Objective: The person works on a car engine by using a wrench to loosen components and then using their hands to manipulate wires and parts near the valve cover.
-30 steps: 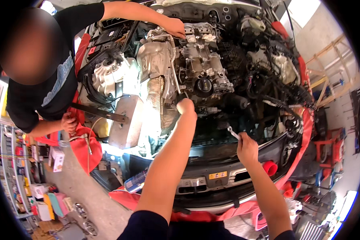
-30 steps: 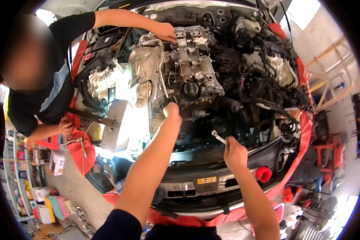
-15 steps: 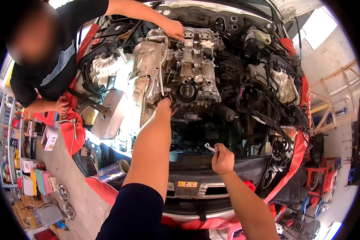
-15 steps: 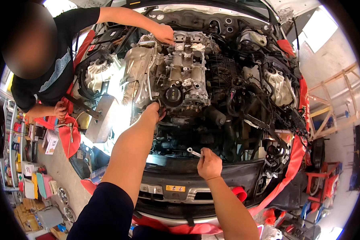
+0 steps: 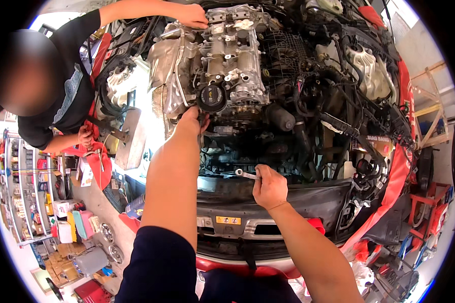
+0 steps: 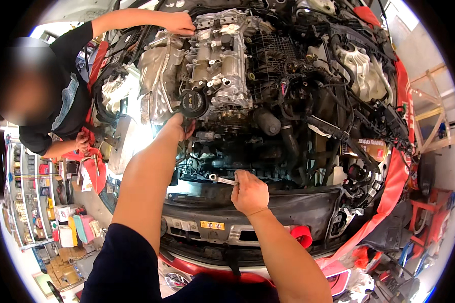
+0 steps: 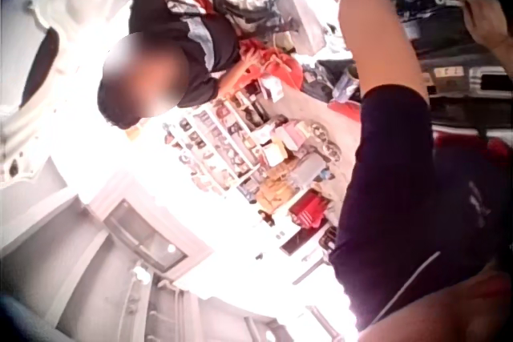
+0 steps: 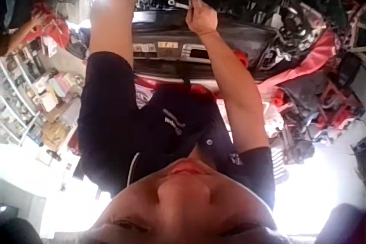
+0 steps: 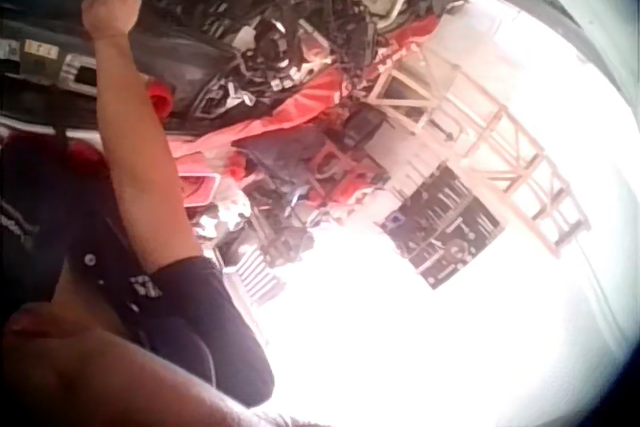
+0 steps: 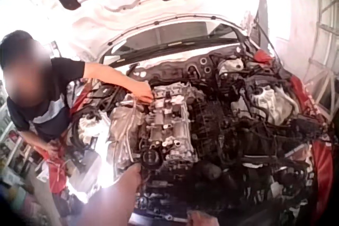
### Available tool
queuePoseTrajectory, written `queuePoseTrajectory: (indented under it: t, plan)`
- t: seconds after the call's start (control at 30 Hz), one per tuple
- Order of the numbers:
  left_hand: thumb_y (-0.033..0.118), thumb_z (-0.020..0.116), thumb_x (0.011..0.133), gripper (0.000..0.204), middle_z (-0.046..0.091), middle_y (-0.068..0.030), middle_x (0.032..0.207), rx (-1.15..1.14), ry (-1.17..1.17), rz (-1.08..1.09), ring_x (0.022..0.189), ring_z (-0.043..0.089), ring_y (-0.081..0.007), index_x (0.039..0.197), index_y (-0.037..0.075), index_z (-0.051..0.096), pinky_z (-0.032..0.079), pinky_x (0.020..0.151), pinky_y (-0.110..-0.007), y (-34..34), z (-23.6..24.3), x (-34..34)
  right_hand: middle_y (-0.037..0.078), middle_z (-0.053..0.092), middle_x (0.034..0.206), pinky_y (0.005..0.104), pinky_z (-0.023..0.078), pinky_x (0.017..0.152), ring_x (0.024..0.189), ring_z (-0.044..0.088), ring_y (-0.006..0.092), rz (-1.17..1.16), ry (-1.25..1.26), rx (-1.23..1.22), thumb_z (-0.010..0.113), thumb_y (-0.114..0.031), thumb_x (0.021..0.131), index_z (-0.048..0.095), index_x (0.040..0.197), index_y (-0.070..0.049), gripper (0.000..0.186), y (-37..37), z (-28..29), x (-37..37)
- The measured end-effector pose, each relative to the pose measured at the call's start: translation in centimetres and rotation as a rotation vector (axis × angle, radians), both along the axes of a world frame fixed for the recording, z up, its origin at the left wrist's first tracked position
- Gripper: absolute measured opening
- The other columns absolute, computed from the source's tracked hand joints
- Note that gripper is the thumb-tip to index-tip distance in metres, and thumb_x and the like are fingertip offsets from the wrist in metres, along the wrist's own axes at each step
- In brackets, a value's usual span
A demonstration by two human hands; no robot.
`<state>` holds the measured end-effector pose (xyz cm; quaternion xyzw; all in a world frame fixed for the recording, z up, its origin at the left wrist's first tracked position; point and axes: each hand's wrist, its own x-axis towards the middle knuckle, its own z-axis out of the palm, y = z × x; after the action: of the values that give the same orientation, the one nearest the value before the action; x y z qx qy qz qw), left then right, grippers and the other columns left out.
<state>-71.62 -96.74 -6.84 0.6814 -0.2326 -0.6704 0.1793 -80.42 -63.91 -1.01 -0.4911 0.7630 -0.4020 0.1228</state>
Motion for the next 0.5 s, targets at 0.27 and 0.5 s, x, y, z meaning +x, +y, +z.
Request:
queuePoseTrajectory:
  t: [0.27, 0.5]
  plan:
    - [0.026, 0.052, 0.093, 0.017, 0.065, -0.0030, 0.074, 0.080, 0.014, 0.013, 0.063, 0.063, -0.0178, 0.087, 0.013, 0.061, 0.053, 0.065, -0.040, -0.9, -0.3, 0.3, 0.012, 0.063, 0.081, 0.0390, 0.050, 0.060, 0.070, 0.062, 0.0319, 0.003, -0.006, -0.085, 0.056, -0.001, 0.078, 0.055, 0.094, -0.005, 0.016, 0.0, -0.2, 0.0]
    - [0.027, 0.052, 0.094, 0.017, 0.063, -0.0015, 0.076, 0.063, 0.114, -0.011, 0.066, 0.064, -0.0195, 0.090, 0.013, 0.060, 0.054, 0.064, -0.040, -1.2, -0.5, 0.5, 0.008, 0.061, 0.083, 0.0383, 0.051, 0.061, 0.073, 0.062, 0.0287, -0.009, 0.038, -0.050, 0.059, -0.007, 0.076, 0.055, 0.094, -0.006, 0.019, -0.1, -0.7, 0.0]
